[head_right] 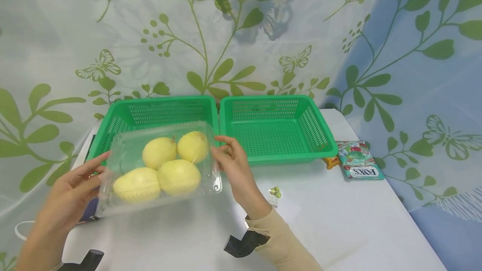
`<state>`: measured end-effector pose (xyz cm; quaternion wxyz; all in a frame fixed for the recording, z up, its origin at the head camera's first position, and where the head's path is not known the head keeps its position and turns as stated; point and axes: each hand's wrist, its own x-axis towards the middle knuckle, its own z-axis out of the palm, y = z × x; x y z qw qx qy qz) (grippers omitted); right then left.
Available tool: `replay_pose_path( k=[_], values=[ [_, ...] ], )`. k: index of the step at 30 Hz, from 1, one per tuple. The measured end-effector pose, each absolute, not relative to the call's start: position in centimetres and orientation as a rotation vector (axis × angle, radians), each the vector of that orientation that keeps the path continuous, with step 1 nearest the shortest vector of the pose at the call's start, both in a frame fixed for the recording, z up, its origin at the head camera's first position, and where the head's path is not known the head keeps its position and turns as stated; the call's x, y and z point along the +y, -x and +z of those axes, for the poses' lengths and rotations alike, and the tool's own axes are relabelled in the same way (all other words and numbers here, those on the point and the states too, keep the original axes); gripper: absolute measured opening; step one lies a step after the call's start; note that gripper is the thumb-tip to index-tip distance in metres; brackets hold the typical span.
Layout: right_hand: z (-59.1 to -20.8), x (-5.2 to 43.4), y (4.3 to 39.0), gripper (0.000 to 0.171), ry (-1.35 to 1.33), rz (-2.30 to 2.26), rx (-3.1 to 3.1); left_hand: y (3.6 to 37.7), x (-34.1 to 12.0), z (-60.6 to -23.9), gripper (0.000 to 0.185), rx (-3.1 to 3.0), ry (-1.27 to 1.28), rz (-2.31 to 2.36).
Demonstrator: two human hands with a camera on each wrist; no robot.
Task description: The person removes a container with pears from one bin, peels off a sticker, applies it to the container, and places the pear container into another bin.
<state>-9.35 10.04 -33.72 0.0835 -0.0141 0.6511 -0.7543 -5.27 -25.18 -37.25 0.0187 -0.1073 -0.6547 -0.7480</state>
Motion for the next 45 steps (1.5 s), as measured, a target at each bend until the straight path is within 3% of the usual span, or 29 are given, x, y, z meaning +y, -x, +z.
replay_pose_path(
  k=[45],
  values=[
    [-36.5,12.6,6.3,0.044,0.122,-2.013,2.108,2.0,-25.0,-39.7,0.058,-2.23,0.288,-2.397]
  ],
)
